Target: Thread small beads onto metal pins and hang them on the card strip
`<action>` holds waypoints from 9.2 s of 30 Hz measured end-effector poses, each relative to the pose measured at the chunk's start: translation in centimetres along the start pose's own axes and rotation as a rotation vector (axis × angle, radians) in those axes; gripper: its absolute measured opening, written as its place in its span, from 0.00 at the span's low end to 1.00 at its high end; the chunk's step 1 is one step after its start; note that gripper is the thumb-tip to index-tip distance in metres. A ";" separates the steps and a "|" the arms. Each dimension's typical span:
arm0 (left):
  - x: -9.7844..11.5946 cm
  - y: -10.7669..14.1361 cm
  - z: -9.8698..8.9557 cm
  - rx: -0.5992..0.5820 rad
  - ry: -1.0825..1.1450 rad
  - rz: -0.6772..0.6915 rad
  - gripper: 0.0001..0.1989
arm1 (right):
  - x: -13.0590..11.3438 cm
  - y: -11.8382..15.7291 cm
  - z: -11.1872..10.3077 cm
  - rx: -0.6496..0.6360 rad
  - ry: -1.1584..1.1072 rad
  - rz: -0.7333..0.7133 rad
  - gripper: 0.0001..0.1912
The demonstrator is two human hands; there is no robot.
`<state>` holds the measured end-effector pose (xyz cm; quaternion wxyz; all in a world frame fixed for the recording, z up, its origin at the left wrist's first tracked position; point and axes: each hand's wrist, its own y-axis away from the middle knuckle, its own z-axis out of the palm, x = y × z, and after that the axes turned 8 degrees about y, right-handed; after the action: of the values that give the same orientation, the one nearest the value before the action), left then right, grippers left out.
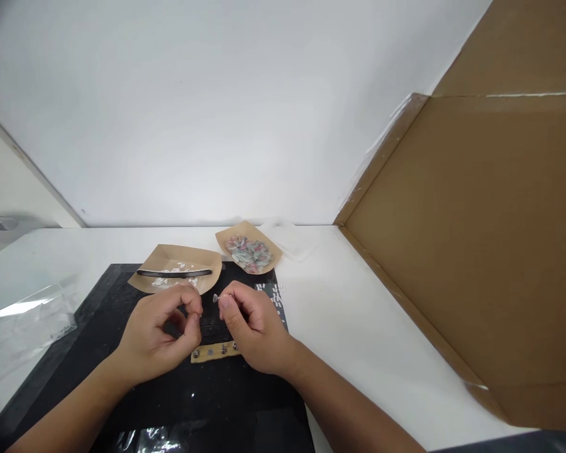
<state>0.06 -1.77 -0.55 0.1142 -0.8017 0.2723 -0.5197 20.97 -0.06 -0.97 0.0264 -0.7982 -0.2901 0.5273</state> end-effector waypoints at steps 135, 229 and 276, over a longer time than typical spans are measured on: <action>1.3 -1.0 -0.3 -0.026 0.054 0.369 0.07 | -1.5 0.3 -0.1 -0.184 -0.092 -0.050 0.25; 0.9 -0.5 -0.7 0.121 -0.313 0.671 0.14 | 0.3 -0.2 1.4 -0.479 -1.117 0.245 0.28; 0.4 -0.7 0.3 0.111 -0.377 0.530 0.10 | -0.5 0.0 1.0 0.064 0.226 -0.274 0.12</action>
<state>0.65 -1.40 -0.07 0.3375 -0.7775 0.4166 -0.3285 19.93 -0.56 -0.99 0.1558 -0.8042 -0.3742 0.4347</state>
